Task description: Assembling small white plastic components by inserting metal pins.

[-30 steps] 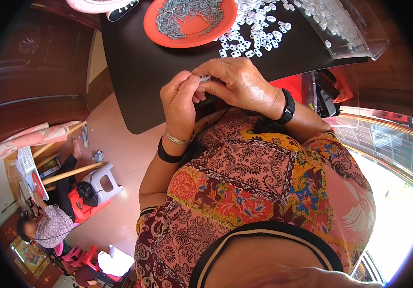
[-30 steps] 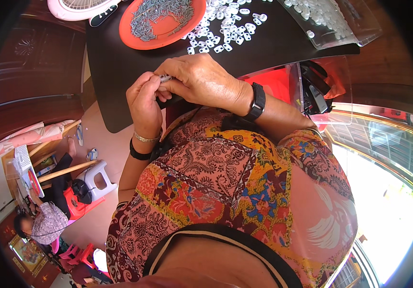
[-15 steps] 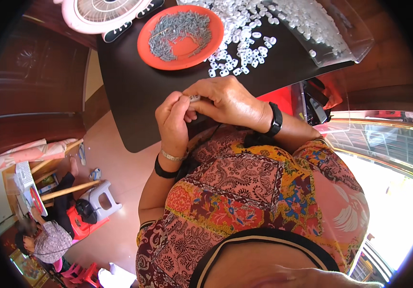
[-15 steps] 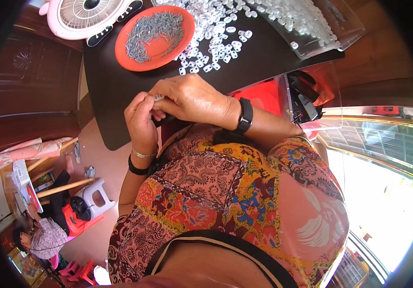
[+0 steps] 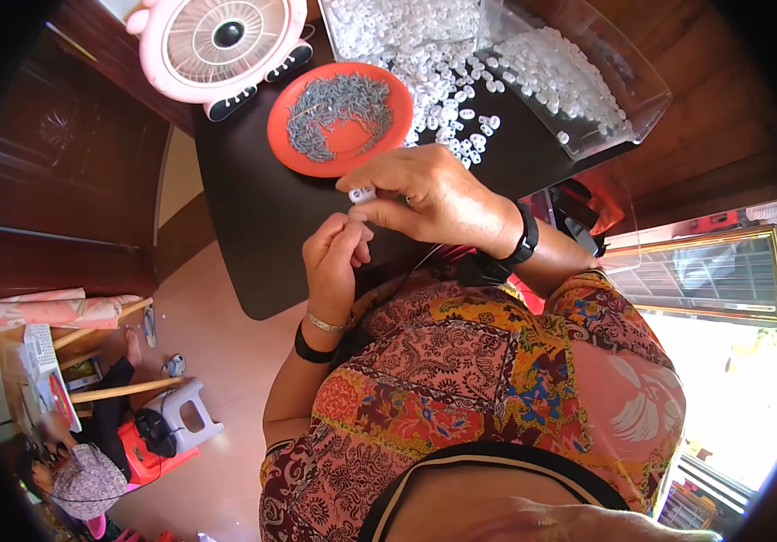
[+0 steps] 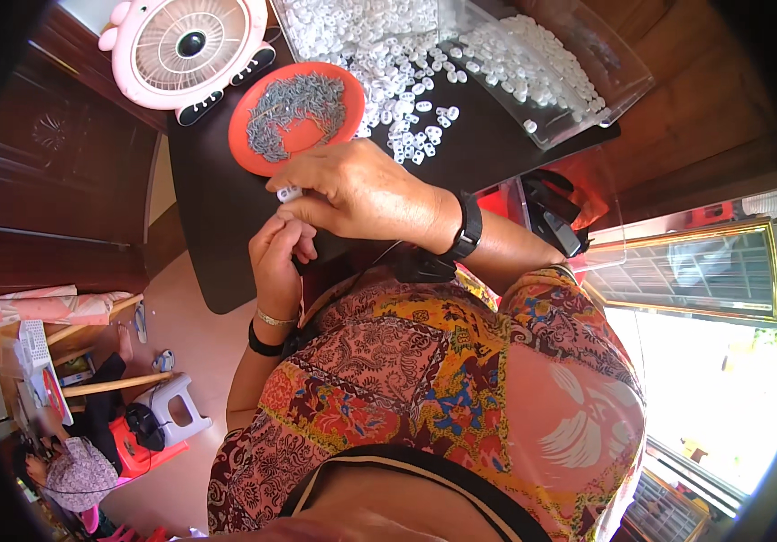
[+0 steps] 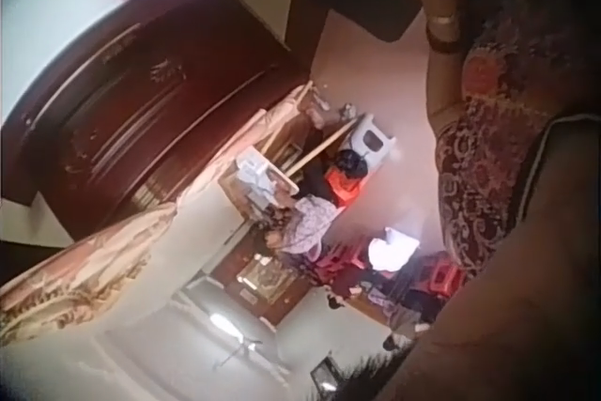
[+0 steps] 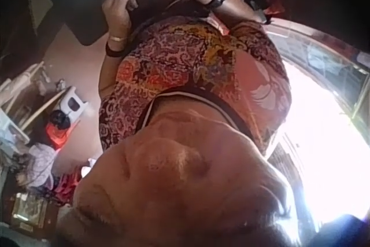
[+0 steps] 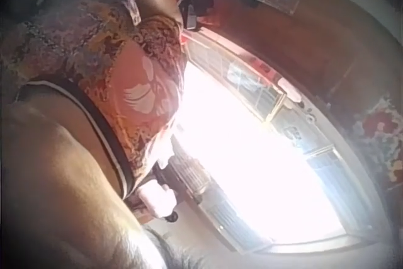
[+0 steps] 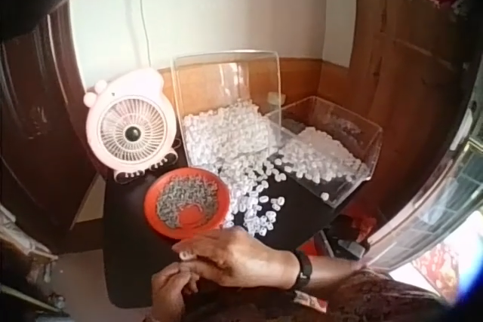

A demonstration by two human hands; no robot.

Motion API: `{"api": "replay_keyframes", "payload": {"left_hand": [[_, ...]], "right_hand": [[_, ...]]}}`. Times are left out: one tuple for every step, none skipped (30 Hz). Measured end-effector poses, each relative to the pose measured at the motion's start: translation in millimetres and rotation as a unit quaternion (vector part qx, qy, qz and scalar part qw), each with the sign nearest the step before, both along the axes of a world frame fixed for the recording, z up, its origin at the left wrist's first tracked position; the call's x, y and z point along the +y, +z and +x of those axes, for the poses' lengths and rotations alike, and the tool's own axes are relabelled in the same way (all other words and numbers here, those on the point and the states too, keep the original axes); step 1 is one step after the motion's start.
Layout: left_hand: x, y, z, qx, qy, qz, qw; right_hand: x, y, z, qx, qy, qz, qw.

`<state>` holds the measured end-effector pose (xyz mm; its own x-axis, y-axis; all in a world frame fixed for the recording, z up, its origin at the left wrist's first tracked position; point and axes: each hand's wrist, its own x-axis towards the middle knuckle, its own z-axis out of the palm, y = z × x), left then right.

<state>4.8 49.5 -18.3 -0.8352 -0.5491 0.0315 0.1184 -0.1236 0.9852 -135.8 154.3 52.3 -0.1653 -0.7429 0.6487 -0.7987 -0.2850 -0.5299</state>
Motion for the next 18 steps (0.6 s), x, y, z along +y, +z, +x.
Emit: {"api": "replay_keyframes", "payload": {"left_hand": [[0,0,1,0.007,-0.001,-0.001,1.000],[0,-1,2,0.001,-0.005,-0.004,1.000],[0,-1,2,-0.006,-0.010,-0.007,1.000],[-1,-2,2,0.000,-0.012,-0.008,1.000],[-2,-4,3,0.005,-0.011,-0.012,1.000],[-2,-5,4,0.009,-0.011,-0.015,1.000],[-2,-6,4,0.012,-0.012,-0.014,1.000],[-2,-8,4,0.016,-0.012,-0.011,1.000],[-2,-10,4,0.020,-0.011,-0.007,1.000],[-2,-9,3,0.019,-0.014,-0.005,1.000],[-2,-8,2,0.023,-0.017,-0.006,1.000],[-1,-7,0,0.027,-0.024,-0.005,0.999],[-1,-7,0,0.024,-0.029,-0.002,0.999],[-2,-8,-1,0.028,-0.027,-0.009,0.999],[-3,-10,-2,0.031,-0.026,-0.015,0.999],[-4,-9,-3,0.030,-0.027,-0.012,0.999],[-4,-8,-2,0.032,-0.028,-0.014,0.999],[-3,-8,-1,0.032,-0.021,-0.016,0.999]], "right_hand": [[0,7,-3,0.014,-0.001,0.005,1.000],[0,13,-4,0.031,-0.009,-0.006,0.999],[0,19,-5,0.047,-0.018,-0.016,0.999],[2,27,-6,0.054,-0.027,-0.019,0.998],[4,30,-7,0.064,-0.044,-0.036,0.996],[6,34,-10,0.074,-0.061,-0.053,0.994],[15,41,-15,0.036,-0.100,-0.017,0.994],[22,44,-28,0.061,-0.147,-0.061,0.985],[30,51,-47,0.150,-0.225,-0.100,0.958],[40,62,-61,0.171,-0.333,-0.096,0.922],[50,64,-91,0.188,-0.408,-0.102,0.888],[54,81,-95,0.203,-0.478,-0.063,0.852],[58,95,-86,0.209,-0.507,-0.049,0.835],[60,93,-89,0.234,-0.515,-0.070,0.822],[62,89,-93,0.258,-0.522,-0.091,0.808],[64,84,-95,0.278,-0.483,-0.119,0.822],[71,67,-113,0.263,-0.435,-0.120,0.853],[66,56,-120,0.246,-0.379,-0.123,0.884]]}}
